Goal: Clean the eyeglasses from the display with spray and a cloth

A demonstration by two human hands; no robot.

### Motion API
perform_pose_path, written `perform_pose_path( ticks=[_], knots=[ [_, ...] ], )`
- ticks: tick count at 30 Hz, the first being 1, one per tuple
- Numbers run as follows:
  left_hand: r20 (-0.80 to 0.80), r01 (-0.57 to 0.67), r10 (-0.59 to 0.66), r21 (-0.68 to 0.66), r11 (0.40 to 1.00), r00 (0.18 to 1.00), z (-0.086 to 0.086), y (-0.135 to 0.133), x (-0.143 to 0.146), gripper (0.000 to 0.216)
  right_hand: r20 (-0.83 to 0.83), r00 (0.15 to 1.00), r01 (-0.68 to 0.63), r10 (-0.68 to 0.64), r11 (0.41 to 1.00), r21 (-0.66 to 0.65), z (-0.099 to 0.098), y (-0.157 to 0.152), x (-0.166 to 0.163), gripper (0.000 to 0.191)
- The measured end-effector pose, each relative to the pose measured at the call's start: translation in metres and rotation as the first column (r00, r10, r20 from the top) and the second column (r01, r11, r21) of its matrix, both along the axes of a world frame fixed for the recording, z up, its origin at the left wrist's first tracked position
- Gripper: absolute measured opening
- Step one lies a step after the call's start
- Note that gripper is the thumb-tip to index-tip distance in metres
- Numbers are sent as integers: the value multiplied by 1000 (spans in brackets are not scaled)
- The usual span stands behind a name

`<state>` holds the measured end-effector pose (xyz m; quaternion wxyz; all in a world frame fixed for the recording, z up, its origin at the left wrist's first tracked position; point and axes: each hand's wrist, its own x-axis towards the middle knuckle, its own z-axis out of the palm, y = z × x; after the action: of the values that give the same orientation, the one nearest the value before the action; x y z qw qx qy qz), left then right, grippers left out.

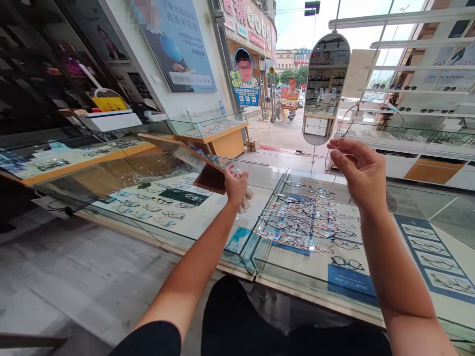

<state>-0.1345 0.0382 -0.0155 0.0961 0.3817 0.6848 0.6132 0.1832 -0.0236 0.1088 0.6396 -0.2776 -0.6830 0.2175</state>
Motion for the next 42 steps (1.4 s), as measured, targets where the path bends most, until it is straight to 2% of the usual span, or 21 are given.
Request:
perform_pose_path(
  ticks=[3,6,11,16,19,21,24,26,28,29,31,32,34,38,40,42],
  knots=[
    [-67,-101,94,-106,989,993,-19,4,-11,56,17,1000,17,-17,1000,12,0,-1,0,24],
    [-123,-134,113,-186,973,986,-29,12,-16,54,34,999,25,-26,999,22,0,-1,0,22],
    [-169,-110,66,-269,957,984,-37,26,-19,47,49,999,6,-6,1000,6,0,-1,1,19],
    [-147,-89,48,-291,952,988,-37,31,-17,25,64,998,0,0,1000,0,2,-4,1,18],
    [-98,-67,44,-248,966,994,-26,33,-13,12,76,997,4,-2,1000,-18,3,-3,1,16],
    [-44,-24,16,-199,980,999,-11,38,-6,4,78,997,4,-1,1000,-29,3,-1,1,13],
    [57,108,-103,-85,991,993,24,47,17,12,63,998,-11,13,999,-35,3,4,1,12],
    [116,243,-245,27,970,963,51,50,40,13,51,998,-21,23,999,-49,2,8,2,12],
    [146,373,-391,133,918,909,77,46,65,16,40,999,-24,27,997,-75,1,10,3,12],
    [163,445,-478,199,873,863,88,41,77,20,35,999,-24,27,996,-88,1,10,4,13],
    [263,632,-745,404,662,613,105,25,98,30,28,999,-26,29,993,-111,1,10,5,14],
    [289,691,-816,435,578,500,111,16,106,33,27,999,-29,33,992,-121,1,10,5,14],
    [320,748,-873,457,482,367,118,-2,117,32,28,998,-45,49,989,-142,2,9,5,15],
    [270,837,-950,474,274,159,120,-22,124,21,29,994,-97,105,976,-195,0,9,2,17],
    [252,872,-964,451,192,82,119,-25,125,19,31,992,-115,125,968,-225,-3,11,-1,17],
    [236,893,-970,421,159,62,119,-26,125,20,29,989,-135,146,958,-253,-6,13,-4,18]
  ],
)
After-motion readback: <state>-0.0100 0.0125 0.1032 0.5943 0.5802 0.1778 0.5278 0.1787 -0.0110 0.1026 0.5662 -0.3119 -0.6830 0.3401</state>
